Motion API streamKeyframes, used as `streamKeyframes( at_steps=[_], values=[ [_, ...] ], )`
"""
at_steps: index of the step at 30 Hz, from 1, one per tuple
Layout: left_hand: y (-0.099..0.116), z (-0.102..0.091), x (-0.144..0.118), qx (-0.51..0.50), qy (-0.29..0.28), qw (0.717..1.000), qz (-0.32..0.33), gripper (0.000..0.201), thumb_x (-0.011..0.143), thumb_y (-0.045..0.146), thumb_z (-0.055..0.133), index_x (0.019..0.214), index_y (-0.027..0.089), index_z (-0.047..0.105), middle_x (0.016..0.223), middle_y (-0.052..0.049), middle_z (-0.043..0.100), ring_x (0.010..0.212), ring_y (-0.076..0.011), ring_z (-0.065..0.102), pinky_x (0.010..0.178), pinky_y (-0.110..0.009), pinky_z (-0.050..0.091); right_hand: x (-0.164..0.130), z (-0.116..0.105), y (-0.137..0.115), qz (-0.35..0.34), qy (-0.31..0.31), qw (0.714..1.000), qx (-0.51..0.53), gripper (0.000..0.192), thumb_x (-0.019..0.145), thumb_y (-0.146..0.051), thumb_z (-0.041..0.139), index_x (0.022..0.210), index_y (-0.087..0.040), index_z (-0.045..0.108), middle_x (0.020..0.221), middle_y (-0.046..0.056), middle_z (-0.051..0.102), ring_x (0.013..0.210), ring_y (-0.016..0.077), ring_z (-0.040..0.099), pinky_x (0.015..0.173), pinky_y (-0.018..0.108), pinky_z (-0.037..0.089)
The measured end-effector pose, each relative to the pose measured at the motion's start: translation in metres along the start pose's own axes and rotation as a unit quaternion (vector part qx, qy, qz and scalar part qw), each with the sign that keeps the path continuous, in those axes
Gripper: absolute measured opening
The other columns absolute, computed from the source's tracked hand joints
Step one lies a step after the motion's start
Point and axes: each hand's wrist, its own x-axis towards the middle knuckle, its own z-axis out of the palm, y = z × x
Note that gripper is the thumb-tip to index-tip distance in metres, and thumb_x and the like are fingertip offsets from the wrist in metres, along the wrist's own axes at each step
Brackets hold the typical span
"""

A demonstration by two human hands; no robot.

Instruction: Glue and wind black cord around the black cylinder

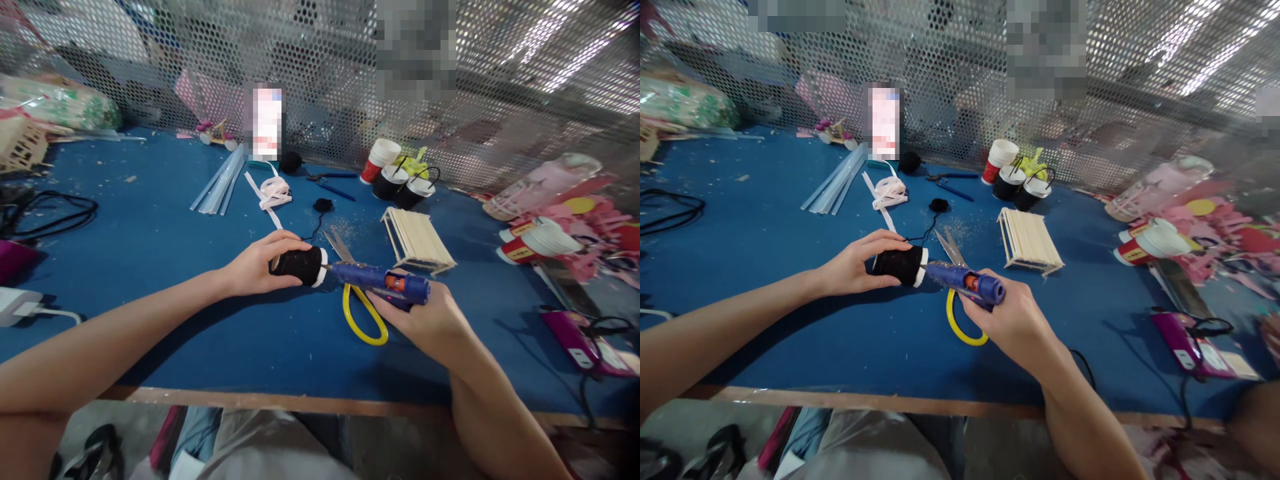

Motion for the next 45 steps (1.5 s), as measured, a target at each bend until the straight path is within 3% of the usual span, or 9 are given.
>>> streamKeyframes(
  at_steps=[11,22,29,37,45],
  values=[
    [0.0,0.0,-0.002,0.023,-0.009,0.999,0.028,0.05,0.076,0.03,0.066,0.122,0.019,0.049,0.122,-0.014,0.05,0.114,-0.0239,0.049,0.097,-0.04,0.043,0.007,0.0,-0.004,0.005,0.029,0.999,-0.02,0.02,0.072,-0.04,0.063,0.067,-0.021,0.058,0.064,0.004,0.065,0.059,0.0218,0.061,0.046,0.029,0.047],
    [0.0,0.001,-0.002,0.043,-0.016,0.997,0.064,0.047,0.078,0.032,0.063,0.121,0.019,0.049,0.123,-0.014,0.049,0.115,-0.025,0.048,0.096,-0.04,0.043,0.013,0.003,-0.007,0.005,0.041,0.999,-0.033,0.025,0.071,-0.04,0.061,0.057,-0.019,0.058,0.048,-0.001,0.056,0.043,0.0148,0.051,0.043,0.027,0.045],
    [0.001,0.0,-0.002,0.049,-0.016,0.997,0.059,0.047,0.078,0.031,0.063,0.121,0.019,0.049,0.122,-0.014,0.05,0.114,-0.025,0.049,0.096,-0.041,0.044,0.008,-0.001,-0.009,-0.005,0.021,1.0,-0.01,0.021,0.072,-0.039,0.062,0.064,-0.02,0.061,0.056,0.002,0.061,0.053,0.0191,0.058,0.047,0.029,0.049],
    [0.002,0.001,-0.002,0.059,-0.02,0.995,0.073,0.045,0.079,0.031,0.062,0.121,0.019,0.05,0.123,-0.015,0.049,0.115,-0.0256,0.048,0.096,-0.041,0.043,0.014,0.004,-0.007,0.002,0.037,0.999,-0.026,0.021,0.071,-0.038,0.061,0.061,-0.019,0.059,0.055,0.001,0.062,0.056,0.0198,0.06,0.048,0.029,0.049],
    [0.0,0.001,-0.001,0.019,-0.001,1.0,0.021,0.049,0.076,0.031,0.066,0.121,0.019,0.05,0.119,-0.013,0.051,0.112,-0.0233,0.051,0.096,-0.038,0.043,0.007,0.001,-0.009,0.024,0.036,0.999,-0.004,0.018,0.069,-0.038,0.064,0.065,-0.021,0.059,0.058,0.003,0.064,0.054,0.0216,0.06,0.045,0.03,0.049]
  ],
)
